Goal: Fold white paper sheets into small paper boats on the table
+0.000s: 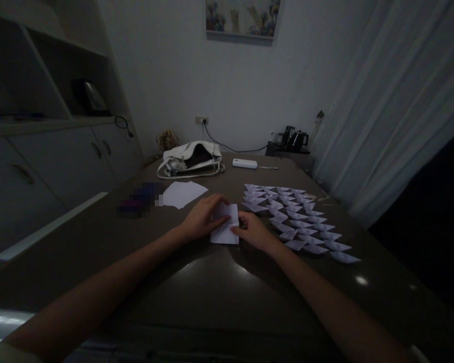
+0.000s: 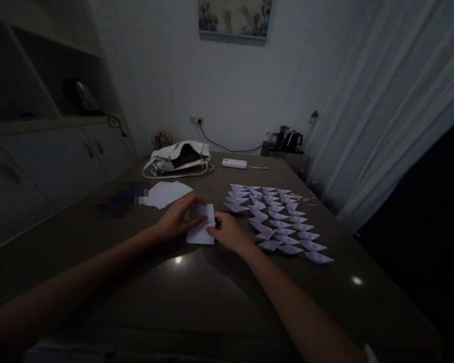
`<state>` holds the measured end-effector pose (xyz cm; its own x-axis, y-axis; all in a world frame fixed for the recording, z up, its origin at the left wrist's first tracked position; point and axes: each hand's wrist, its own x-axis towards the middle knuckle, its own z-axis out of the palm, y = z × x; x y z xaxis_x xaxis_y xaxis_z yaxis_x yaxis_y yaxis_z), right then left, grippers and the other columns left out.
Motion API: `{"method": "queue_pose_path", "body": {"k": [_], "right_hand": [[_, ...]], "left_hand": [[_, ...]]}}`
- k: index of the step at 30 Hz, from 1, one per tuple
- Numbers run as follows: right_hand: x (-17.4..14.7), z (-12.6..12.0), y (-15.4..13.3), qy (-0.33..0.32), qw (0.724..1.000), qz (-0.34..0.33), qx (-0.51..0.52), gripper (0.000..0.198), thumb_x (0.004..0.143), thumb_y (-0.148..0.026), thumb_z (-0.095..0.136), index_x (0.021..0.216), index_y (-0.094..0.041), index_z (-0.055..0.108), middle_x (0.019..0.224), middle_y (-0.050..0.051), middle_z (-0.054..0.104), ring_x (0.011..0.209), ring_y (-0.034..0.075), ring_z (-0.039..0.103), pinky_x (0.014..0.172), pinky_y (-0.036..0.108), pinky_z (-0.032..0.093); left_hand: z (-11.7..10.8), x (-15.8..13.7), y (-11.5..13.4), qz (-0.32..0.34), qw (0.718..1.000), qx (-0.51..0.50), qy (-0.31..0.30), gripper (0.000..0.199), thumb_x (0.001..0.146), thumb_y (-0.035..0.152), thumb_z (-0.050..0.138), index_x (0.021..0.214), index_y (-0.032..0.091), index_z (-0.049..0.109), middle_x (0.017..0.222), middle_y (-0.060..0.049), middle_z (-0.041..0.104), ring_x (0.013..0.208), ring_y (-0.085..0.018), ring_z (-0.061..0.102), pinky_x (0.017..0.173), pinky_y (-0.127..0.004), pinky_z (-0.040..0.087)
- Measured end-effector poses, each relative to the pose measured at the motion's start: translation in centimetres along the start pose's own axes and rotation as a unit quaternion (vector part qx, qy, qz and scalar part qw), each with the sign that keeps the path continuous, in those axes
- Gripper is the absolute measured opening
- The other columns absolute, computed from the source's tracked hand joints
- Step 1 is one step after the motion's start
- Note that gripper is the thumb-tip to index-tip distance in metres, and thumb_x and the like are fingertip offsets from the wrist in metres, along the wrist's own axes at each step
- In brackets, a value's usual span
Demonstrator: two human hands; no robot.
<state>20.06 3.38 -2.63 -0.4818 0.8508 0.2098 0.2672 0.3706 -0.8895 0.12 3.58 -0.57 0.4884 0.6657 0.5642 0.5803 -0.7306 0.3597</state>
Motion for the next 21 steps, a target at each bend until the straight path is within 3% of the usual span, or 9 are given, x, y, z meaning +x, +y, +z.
{"method": "queue_pose_path", "body": {"k": [3,7,13,17,21], "right_hand": [[0.1,-0.2,0.2,0.036,0.999,-0.006,0.028,0.03,0.072,-0.009,0.063,0.101,-0.016,0.057,0.1,0.008,0.069,0.088,0.021,0.067,0.077,0.034,0.053],[0.4,-0.7,0.4,0.102,0.993,-0.001,0.058,0.026,0.074,-0.014,0.06,0.098,-0.018,0.053,0.094,0.005,0.068,0.086,0.021,0.067,0.075,0.034,0.054],[0.7,-0.9,0.2,0.131,0.986,0.025,0.101,0.033,0.071,-0.024,0.069,0.099,-0.02,0.054,0.1,0.007,0.068,0.09,0.021,0.067,0.079,0.034,0.054],[0.7,-0.6,0.3,0.128,0.986,0.043,0.102,0.027,0.07,-0.019,0.067,0.095,-0.019,0.056,0.093,0.005,0.068,0.086,0.02,0.066,0.078,0.033,0.054],[0.5,-0.7,0.2,0.138,0.987,0.051,0.059,0.027,0.071,-0.015,0.064,0.098,-0.017,0.059,0.092,0.005,0.068,0.084,0.02,0.065,0.076,0.033,0.053]], "left_hand": [[0.4,0.0,-0.7,-0.068,0.994,-0.089,-0.006,0.035,0.084,0.032,0.062,0.113,0.017,0.05,0.101,-0.008,0.065,0.087,-0.021,0.062,0.075,-0.033,0.048],[0.7,0.1,-1.5,-0.131,0.981,-0.143,-0.024,0.033,0.084,0.042,0.062,0.102,0.014,0.06,0.096,-0.007,0.067,0.084,-0.023,0.063,0.073,-0.033,0.049],[0.9,0.3,-1.0,-0.202,0.923,-0.32,-0.066,0.041,0.078,0.043,0.068,0.103,0.012,0.059,0.098,-0.009,0.068,0.085,-0.023,0.065,0.071,-0.032,0.052],[1.1,0.2,-0.5,-0.217,0.911,-0.34,-0.085,0.037,0.08,0.043,0.066,0.1,0.013,0.059,0.094,-0.008,0.068,0.082,-0.021,0.064,0.068,-0.031,0.052],[1.2,0.2,-0.8,-0.208,0.927,-0.304,-0.061,0.039,0.083,0.048,0.062,0.098,0.013,0.061,0.088,-0.007,0.067,0.078,-0.021,0.063,0.063,-0.03,0.05]]}}
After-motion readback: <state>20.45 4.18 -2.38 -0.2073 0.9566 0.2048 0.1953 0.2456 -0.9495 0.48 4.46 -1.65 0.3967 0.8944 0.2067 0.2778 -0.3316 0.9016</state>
